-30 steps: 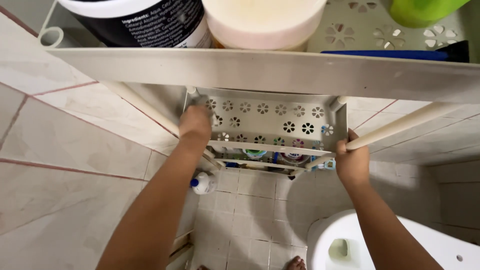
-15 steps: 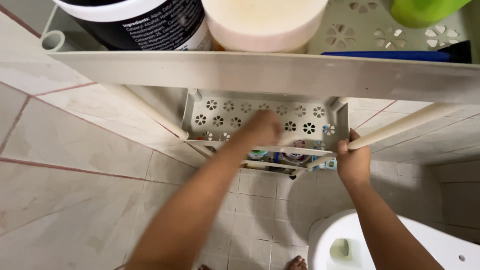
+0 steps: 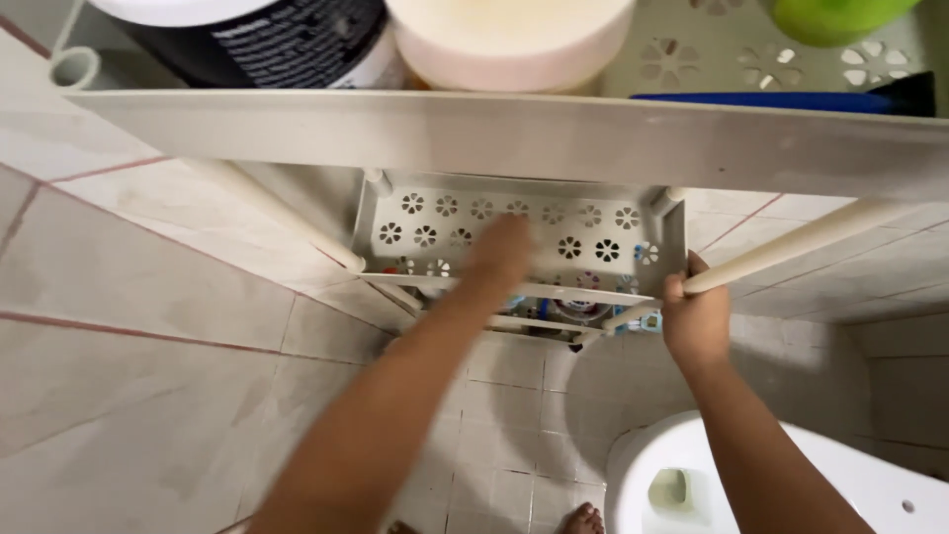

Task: The person cleans a multi-tier bathroom storage rack using a cloth.

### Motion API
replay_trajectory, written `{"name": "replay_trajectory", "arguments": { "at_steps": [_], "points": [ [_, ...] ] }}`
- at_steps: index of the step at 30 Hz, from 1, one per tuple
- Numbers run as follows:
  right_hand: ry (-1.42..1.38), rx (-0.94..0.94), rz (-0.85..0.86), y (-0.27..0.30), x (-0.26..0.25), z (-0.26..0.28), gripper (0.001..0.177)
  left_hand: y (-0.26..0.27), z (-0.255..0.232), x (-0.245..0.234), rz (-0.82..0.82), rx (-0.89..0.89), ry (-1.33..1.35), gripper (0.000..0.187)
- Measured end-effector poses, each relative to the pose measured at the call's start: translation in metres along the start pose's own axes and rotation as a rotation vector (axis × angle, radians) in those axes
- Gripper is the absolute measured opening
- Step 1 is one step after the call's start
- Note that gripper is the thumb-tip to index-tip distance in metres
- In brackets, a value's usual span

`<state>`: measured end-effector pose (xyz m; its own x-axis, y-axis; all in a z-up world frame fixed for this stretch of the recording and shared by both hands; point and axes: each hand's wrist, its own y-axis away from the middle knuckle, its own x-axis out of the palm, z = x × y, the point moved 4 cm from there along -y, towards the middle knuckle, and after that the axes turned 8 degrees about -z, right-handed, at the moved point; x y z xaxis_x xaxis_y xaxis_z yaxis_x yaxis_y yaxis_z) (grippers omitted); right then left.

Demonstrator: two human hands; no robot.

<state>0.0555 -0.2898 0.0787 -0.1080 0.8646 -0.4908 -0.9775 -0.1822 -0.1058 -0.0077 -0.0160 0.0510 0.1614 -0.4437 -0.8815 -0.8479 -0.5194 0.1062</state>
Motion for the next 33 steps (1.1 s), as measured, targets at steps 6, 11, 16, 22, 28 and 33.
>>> {"name": "replay_trajectory", "arguments": {
  "at_steps": [6, 11, 16, 22, 28, 33],
  "points": [
    [0.067, -0.023, -0.030, 0.002, -0.003, 0.009, 0.043, -0.010, 0.101, -0.063, -0.263, -0.232, -0.049, 0.026],
    [0.021, 0.010, -0.006, 0.002, 0.003, 0.004, 0.041, -0.048, 0.074, 0.065, -0.238, 0.121, -0.510, 0.021],
    [-0.054, 0.103, 0.015, 0.002, 0.003, 0.007, 0.042, 0.007, -0.059, 0.038, -0.165, 0.016, 0.130, 0.024],
    [-0.049, 0.089, 0.022, 0.003, 0.003, 0.001, 0.042, -0.002, 0.055, -0.022, -0.258, -0.150, -0.126, 0.021],
    [-0.012, -0.093, -0.038, 0.003, 0.003, 0.003, 0.040, -0.031, 0.095, -0.021, -0.175, -0.115, -0.653, 0.021],
    [-0.039, 0.035, -0.014, 0.004, 0.003, 0.008, 0.042, -0.038, -0.015, 0.061, -0.328, 0.055, -0.315, 0.027]
  ]
}}
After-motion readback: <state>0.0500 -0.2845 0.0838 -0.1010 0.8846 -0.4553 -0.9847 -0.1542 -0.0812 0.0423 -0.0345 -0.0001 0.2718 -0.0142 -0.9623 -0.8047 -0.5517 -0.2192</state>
